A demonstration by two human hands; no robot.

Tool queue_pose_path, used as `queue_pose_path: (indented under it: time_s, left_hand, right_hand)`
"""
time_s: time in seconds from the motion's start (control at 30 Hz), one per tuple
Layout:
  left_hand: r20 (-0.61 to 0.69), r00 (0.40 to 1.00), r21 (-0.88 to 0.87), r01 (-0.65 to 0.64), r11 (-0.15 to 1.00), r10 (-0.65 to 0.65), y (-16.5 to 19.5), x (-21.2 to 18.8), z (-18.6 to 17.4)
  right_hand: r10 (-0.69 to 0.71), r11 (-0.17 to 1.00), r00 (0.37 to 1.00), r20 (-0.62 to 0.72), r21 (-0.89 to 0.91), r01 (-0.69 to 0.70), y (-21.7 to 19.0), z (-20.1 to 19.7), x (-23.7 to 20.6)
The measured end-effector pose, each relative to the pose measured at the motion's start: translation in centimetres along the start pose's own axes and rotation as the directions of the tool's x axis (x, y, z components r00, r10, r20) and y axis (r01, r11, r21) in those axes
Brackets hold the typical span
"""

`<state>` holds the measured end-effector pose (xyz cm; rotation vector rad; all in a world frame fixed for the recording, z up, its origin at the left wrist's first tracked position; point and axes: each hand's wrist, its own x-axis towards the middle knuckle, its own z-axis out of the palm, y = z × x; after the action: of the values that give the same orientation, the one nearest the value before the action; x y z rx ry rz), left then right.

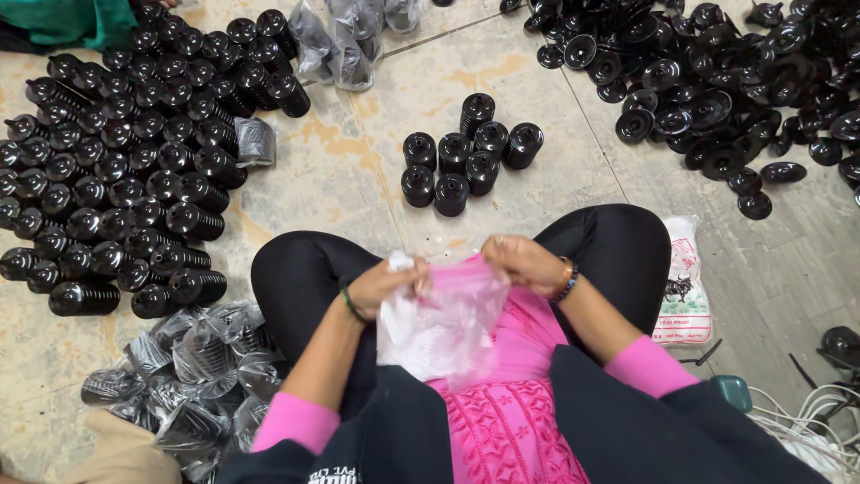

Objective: The person sits on the floor of a workshop surrounded by piles of black plastic components and wraps each part in a small clear plastic bag, twisting the bag closed and placing the wrapped part in a pile in front of them, repeating the process one part at a time.

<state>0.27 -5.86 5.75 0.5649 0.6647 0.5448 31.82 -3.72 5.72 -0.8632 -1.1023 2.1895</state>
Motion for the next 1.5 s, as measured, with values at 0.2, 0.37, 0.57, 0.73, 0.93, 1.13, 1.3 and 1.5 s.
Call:
queue_pose_path:
  time_s: [0.2,0.37,0.57,0.73,0.93,1.13,1.3,1.5]
  left_hand:
    - [-0.109,0.993,0.144,0.05,0.988,-0.034,0.1,1.1,-1.9]
    - [-0.271,0.932,0.352,-0.138,0.926,0.242,2.7,8.0,-0.5]
    - [-0.511,0.32,0.837,-0.026,0.546,0.798,3.6,14.2,1.5]
    - [-0.477,0.46,0.721,-0.283,0.633,0.749,3.8,14.7,0.1]
    - [-0.637,0.737,-0.019,-0.307,0.952,0.225,3.6,15.0,-0.4]
    - [-0.705,0.692,-0.102,-0.319,0.942,0.158,2.5,15.9,-0.9]
    - [-0.649,0.637,0.277,-0.311,0.909,0.416,1.4,16.2,-1.5]
    - [-0.622,0.686,0.352,-0.184,0.918,0.377,1.7,15.9,-1.5]
  right_hand:
    - [0.206,0.952,0.977,0.052,-0.241,-0.188,-1.6,-0.3,-1.7]
    - [-0.172,0.67,0.83,-0.53,-0.681,-0.296,-3.0,-0.9,5.7]
    - [-0.738,0.529,0.475,-0.48,-0.848,-0.035,-3.5,1.2,12.1]
    - [-0.561,0.677,0.635,-0.531,-0.736,-0.017,-3.3,0.7,12.1]
    - [-0.487,0.765,0.775,-0.402,-0.625,0.157,-2.2,-0.6,12.2]
    - [-0.313,0.837,0.737,-0.6,-0.541,-0.084,-1.2,-1.1,13.3]
    - [-0.507,0.606,0.717,-0.479,-0.789,-0.098,-0.8,-1.6,12.5]
    - [-0.189,0.872,0.78,-0.597,-0.467,-0.146,-0.4,-2.4,12.9]
